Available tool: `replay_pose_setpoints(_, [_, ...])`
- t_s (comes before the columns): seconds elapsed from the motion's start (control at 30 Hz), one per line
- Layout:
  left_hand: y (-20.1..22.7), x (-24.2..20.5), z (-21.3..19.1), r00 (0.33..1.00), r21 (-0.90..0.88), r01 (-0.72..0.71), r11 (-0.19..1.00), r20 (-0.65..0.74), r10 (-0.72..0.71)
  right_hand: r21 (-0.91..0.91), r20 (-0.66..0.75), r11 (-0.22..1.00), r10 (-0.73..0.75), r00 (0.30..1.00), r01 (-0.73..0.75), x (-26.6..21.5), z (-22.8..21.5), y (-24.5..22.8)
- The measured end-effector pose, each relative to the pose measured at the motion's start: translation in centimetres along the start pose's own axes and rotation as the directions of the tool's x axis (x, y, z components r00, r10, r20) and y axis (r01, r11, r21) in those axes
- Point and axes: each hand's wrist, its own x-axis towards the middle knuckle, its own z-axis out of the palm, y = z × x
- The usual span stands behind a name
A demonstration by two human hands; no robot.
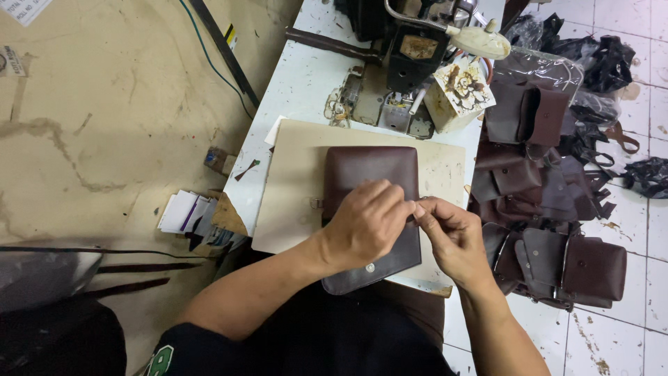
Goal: The person assembles a brown leather pouch by inserting a zipper into the top opening and securing it. They then attach a leather strap to the side of the pouch and fasten a snap button on the front flap. The person handles multiple pouches, placing finished ones aside and picking up new ones to repeat the process.
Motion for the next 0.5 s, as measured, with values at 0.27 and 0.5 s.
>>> replay_pose_setpoints(0.27, [0.6,0.3,-1.0,0.933,-0.334,0.317,0.888,-0.058,-0.354,0.205,-0.128,0.978,0.001,0.992,0.026,-0.4,1.7,2.5])
replay_pose_setpoints(0.5, [-7.6,1.0,-4.3,0.256,-0.839,0.544,-0.015,0.183,-0.949,0.606,-0.392,0.781,0.127,0.911,0.152,-1.9,-1.3,4.2])
